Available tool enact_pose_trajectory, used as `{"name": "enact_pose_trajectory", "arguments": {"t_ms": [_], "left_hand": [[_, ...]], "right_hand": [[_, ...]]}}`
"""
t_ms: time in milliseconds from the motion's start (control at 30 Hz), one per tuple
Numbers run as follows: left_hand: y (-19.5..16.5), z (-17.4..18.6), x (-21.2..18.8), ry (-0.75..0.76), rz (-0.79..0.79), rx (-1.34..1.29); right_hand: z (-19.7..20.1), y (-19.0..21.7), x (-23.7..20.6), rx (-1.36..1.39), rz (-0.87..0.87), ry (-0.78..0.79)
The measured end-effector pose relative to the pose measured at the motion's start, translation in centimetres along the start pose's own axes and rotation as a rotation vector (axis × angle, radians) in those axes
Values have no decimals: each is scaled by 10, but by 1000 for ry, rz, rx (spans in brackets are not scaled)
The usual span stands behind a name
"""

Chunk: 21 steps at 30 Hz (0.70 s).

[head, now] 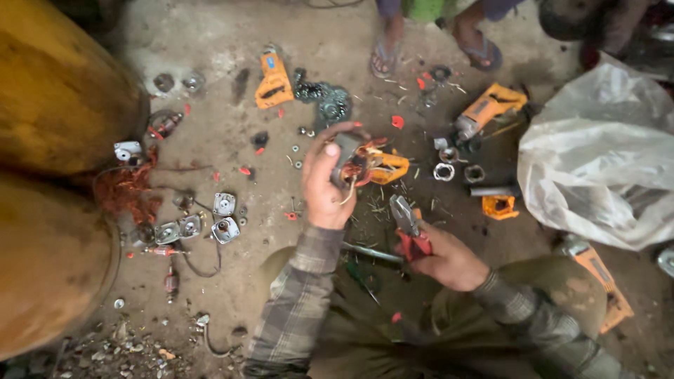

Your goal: The person sits on the ground and dismantles electric motor armatures, using pliers to pull copper windings and wires out of the metal housings. They work through several motor parts one at a time, collecting the extracted copper wire beside them on the ground.

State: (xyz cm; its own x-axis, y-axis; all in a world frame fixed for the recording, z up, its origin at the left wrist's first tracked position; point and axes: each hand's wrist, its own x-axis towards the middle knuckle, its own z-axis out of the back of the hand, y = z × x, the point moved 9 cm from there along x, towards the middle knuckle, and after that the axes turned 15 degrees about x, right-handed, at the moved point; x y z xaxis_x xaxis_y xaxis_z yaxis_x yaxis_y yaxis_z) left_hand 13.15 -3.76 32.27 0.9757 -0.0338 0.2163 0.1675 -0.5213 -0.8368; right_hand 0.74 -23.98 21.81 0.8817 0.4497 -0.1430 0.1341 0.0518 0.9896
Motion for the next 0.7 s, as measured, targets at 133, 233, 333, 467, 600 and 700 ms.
{"name": "enact_pose_trajectory", "arguments": {"t_ms": [133, 233, 333, 467, 600, 700], "left_hand": [[-6, -13, 12, 102, -103, -73], [30, 1, 10, -4, 127, -62], [39, 4, 14, 24, 18, 136], [48, -3, 25, 84, -61, 312], [45, -10, 33, 89, -133, 470], [46, -14, 35, 91, -165, 566]], "right_hand": [[-2, 27, 34, -126, -23, -108], [-9, 37, 49, -89, 93, -69], [3, 15, 59, -72, -82, -111], [17, 14, 73, -95, -100, -147], [24, 14, 80, -37, -121, -162], [29, 12, 80, -15, -87, -163]]}}
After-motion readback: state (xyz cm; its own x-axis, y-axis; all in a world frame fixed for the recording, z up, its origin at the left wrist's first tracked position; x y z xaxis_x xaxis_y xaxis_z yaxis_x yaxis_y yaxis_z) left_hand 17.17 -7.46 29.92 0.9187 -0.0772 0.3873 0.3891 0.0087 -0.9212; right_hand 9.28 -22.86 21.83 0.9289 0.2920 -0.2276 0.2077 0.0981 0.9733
